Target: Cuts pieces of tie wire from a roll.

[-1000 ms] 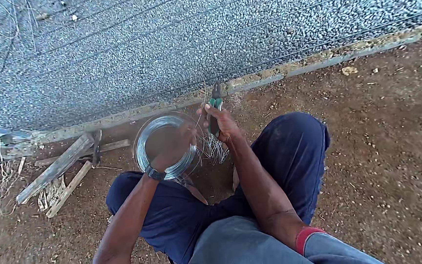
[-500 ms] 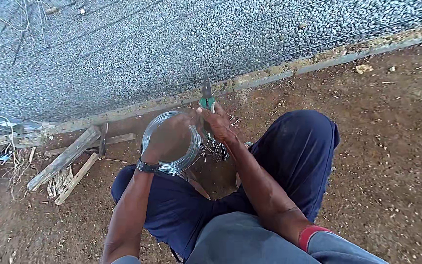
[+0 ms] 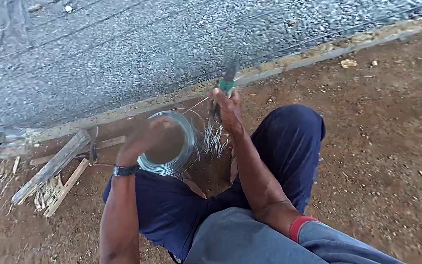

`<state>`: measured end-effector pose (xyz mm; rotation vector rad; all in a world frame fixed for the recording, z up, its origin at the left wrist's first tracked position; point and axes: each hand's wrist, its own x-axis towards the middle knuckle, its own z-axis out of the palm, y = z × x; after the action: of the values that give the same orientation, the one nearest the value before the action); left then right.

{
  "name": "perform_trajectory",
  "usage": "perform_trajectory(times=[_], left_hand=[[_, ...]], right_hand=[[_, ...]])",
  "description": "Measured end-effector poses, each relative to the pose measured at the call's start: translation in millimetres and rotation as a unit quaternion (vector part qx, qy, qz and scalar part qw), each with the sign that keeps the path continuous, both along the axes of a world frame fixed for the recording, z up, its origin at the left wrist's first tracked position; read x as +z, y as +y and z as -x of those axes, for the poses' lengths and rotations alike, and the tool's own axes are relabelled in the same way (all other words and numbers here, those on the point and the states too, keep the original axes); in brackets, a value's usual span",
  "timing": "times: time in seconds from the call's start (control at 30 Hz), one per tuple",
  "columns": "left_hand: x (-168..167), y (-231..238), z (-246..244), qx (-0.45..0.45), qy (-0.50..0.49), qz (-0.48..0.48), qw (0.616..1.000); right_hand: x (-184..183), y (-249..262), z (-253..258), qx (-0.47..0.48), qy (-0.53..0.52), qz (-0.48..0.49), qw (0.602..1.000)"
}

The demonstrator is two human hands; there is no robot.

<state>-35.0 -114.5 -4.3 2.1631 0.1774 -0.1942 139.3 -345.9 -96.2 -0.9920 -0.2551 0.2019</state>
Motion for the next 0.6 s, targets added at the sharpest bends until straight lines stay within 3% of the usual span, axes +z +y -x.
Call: perform_trajectory(times=[0.27, 0.43, 0.6], left_hand=[[-9.2, 43.0, -6.4, -0.006, -0.008, -0.007, 1.0], [-10.8, 75.0, 3.7, -0.004, 0.013, 0.007, 1.0], [-17.6, 77.6, 0.7, 0.003, 0.062, -0.017, 0.998]], right_hand=[[-2.7, -9.9, -16.5, -0.034, -0.003, 0.009, 0.999], [7.6, -30.7, -6.5, -0.032, 0.033, 0.091, 0.995], [-0.9, -18.6, -15.7, -0.061, 0.049, 0.065, 0.995]])
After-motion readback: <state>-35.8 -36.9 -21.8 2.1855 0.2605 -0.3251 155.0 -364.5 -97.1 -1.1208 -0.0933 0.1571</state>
